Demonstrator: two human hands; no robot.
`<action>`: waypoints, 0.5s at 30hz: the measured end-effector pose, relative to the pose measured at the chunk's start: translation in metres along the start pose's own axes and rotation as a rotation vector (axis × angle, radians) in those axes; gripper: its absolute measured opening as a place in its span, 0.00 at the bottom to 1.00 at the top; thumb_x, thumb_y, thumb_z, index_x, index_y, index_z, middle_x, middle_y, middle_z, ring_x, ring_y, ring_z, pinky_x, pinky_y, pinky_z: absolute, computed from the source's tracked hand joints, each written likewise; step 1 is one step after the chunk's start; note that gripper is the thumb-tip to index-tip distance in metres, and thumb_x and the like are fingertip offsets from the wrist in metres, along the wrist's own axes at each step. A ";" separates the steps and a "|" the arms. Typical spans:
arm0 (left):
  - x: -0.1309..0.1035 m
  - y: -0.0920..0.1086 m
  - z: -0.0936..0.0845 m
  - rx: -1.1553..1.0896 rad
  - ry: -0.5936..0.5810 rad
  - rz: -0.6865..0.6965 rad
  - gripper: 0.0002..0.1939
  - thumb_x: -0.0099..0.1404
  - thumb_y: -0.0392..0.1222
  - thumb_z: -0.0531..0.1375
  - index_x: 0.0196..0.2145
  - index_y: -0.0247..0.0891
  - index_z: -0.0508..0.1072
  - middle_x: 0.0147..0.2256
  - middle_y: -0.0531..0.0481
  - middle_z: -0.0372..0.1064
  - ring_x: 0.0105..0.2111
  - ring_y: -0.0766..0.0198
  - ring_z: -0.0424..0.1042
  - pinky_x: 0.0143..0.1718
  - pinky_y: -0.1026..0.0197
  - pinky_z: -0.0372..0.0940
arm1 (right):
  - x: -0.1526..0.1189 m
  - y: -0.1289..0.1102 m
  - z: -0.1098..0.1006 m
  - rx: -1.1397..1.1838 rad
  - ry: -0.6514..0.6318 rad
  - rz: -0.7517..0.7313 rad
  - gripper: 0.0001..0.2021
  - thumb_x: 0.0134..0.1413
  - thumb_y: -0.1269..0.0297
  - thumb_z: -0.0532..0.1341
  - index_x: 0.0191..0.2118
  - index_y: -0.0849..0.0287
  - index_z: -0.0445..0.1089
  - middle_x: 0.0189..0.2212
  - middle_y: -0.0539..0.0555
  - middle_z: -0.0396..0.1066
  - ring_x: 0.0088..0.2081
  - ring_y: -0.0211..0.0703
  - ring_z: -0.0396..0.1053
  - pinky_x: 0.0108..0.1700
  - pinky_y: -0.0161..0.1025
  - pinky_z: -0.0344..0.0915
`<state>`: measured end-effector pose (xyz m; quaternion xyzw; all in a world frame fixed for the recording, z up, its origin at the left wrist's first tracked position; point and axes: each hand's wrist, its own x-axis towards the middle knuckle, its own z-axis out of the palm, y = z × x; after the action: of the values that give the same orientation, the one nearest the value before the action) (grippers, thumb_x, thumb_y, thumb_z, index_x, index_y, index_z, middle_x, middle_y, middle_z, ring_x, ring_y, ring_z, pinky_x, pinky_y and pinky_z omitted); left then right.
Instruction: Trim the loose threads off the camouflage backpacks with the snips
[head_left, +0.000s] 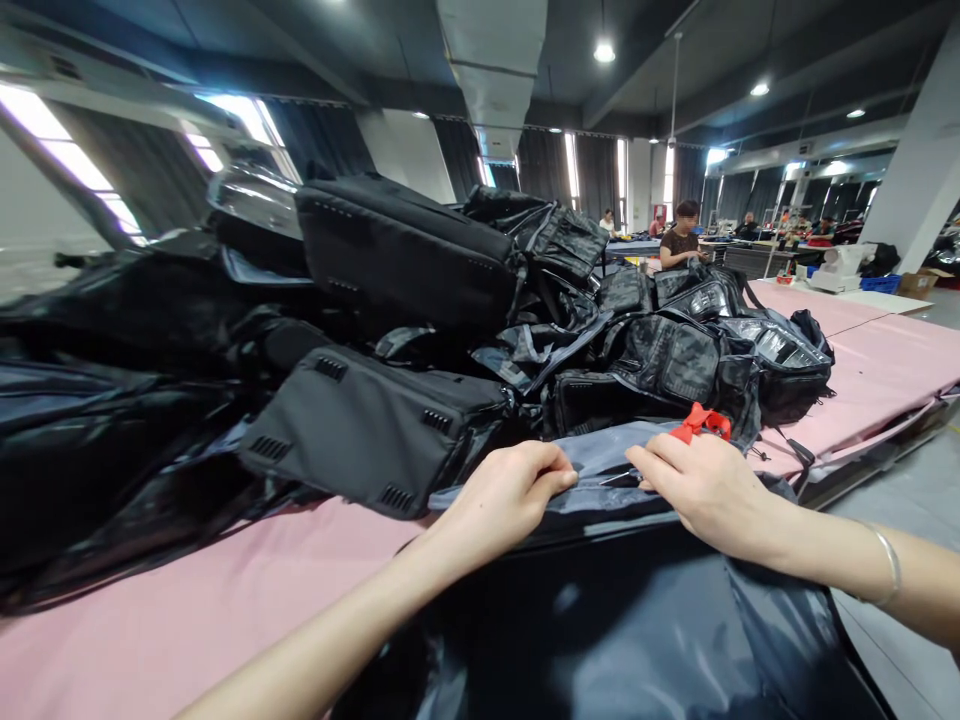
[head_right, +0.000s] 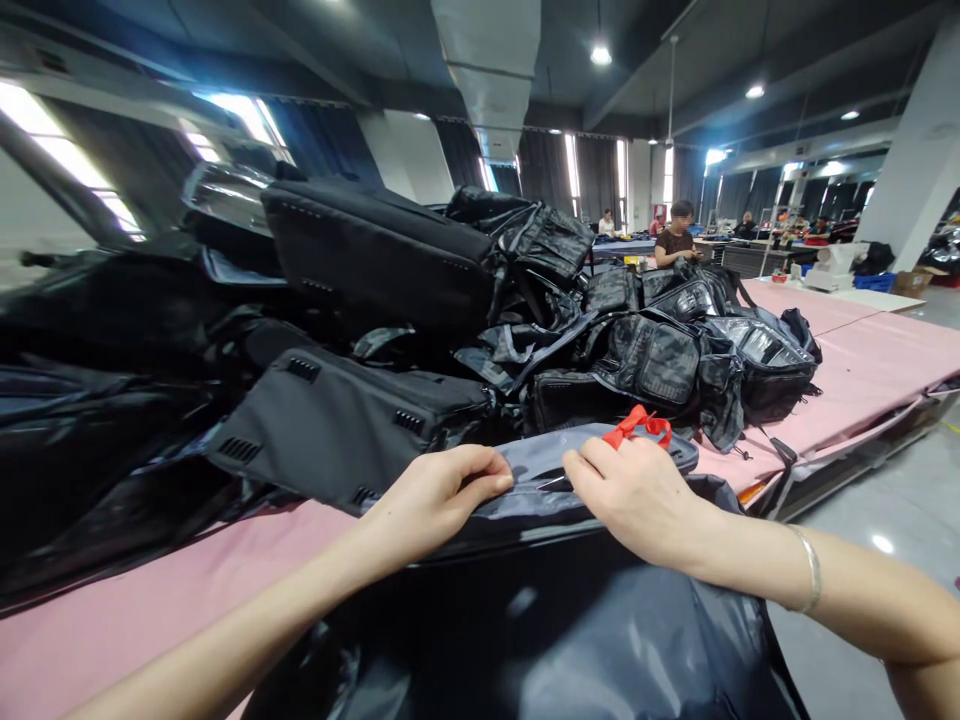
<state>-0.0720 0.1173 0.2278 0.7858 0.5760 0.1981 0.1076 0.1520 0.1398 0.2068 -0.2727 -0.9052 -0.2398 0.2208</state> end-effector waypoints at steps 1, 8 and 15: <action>0.000 0.000 0.000 0.001 0.002 0.003 0.12 0.61 0.44 0.50 0.27 0.38 0.70 0.28 0.51 0.71 0.30 0.62 0.69 0.31 0.62 0.59 | 0.001 -0.001 0.001 -0.027 0.011 -0.016 0.10 0.59 0.74 0.51 0.42 0.63 0.67 0.30 0.54 0.67 0.25 0.38 0.61 0.26 0.38 0.50; 0.001 -0.002 0.002 -0.002 0.002 0.004 0.12 0.61 0.44 0.50 0.27 0.38 0.69 0.28 0.51 0.71 0.30 0.62 0.69 0.31 0.63 0.58 | 0.001 -0.001 -0.004 -0.161 0.119 -0.163 0.13 0.60 0.77 0.47 0.39 0.65 0.68 0.25 0.53 0.65 0.22 0.39 0.56 0.24 0.39 0.44; 0.000 -0.002 0.002 -0.008 -0.017 0.004 0.12 0.61 0.44 0.50 0.27 0.38 0.70 0.28 0.50 0.71 0.30 0.61 0.69 0.31 0.62 0.59 | 0.017 0.024 -0.003 0.126 -0.142 -0.171 0.10 0.60 0.68 0.52 0.42 0.62 0.68 0.32 0.54 0.68 0.26 0.38 0.61 0.28 0.36 0.53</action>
<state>-0.0725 0.1184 0.2258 0.7880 0.5727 0.1941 0.1152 0.1548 0.1625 0.2253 -0.1966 -0.9517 -0.1804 0.1517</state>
